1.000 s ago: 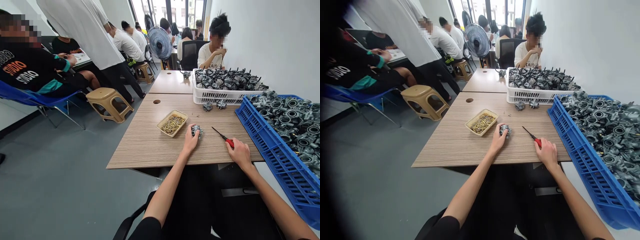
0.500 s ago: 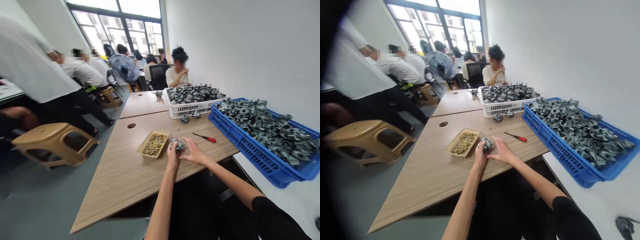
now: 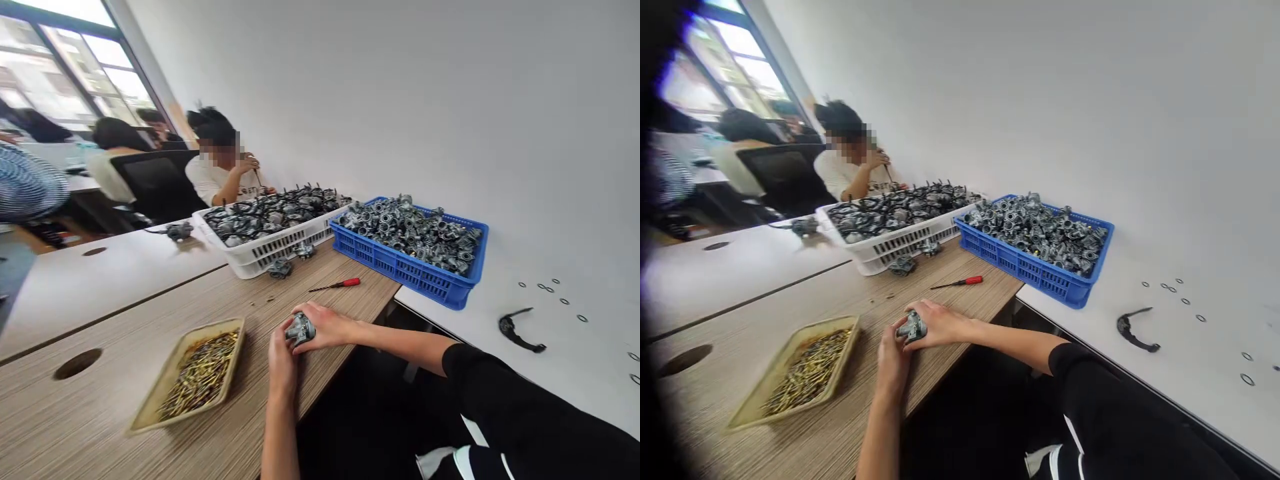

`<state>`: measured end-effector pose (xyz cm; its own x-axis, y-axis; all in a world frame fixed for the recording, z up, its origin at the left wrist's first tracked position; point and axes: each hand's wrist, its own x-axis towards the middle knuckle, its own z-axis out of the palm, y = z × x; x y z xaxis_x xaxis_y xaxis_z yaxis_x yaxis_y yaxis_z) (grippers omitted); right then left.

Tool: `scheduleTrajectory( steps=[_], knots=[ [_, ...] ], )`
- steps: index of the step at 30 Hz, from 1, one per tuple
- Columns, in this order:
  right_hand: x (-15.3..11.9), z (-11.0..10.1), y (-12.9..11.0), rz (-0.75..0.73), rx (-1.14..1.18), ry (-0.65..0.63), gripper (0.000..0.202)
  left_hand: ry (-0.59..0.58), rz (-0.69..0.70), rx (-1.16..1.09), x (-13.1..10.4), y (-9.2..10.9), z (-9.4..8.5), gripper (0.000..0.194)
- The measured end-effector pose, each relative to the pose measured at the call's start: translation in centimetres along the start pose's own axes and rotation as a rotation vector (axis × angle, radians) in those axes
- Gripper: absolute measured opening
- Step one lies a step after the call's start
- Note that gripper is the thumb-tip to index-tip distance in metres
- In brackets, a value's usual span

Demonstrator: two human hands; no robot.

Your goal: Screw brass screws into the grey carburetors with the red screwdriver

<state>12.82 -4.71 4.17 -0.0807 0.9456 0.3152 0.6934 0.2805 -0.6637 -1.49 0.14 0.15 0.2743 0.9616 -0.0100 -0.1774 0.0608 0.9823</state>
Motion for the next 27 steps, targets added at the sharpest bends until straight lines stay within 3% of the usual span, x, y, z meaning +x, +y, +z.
scheduleTrajectory(
  steps=[2, 5, 9, 12, 15, 18, 22, 24, 27],
  knots=[
    [-1.9, -2.8, -1.6, 0.01, -0.059, 0.029, 0.085, -0.022, -0.009, -0.001, -0.5, -0.2, -0.1, 0.063],
    [-5.7, -8.9, -4.9, 0.007, -0.141, 0.137, 0.085, -0.069, 0.065, 0.13, -1.4, -0.3, -0.3, 0.057],
    [-12.6, -19.2, -7.8, 0.125, -0.404, 0.5, 0.081, -0.125, 0.123, 0.382, -2.1, -0.3, -0.3, 0.052],
    [-19.0, -26.7, -6.7, 0.326, -0.686, 0.853, 0.081, -0.17, 0.144, 0.476, -2.3, -0.1, 0.0, 0.05],
    [-26.6, -32.1, -3.8, 0.576, -0.837, 1.077, 0.081, -0.205, 0.17, 0.485, -2.4, 0.0, 0.2, 0.049],
    [-34.7, -34.3, -1.1, 0.957, -0.796, 1.127, 0.08, -0.206, 0.19, 0.489, -2.4, 0.0, 0.3, 0.049],
    [-44.0, -33.6, 0.7, 1.351, -0.722, 1.127, 0.083, -0.225, 0.205, 0.479, -2.5, 0.0, 0.4, 0.047],
    [-47.0, -32.8, 0.9, 1.493, -0.701, 1.144, 0.087, -0.233, 0.213, 0.481, -2.6, 0.0, 0.4, 0.046],
    [-49.6, -31.9, 0.6, 1.61, -0.664, 1.158, 0.096, -0.245, 0.209, 0.502, -2.8, 0.2, 0.3, 0.047]
  ],
)
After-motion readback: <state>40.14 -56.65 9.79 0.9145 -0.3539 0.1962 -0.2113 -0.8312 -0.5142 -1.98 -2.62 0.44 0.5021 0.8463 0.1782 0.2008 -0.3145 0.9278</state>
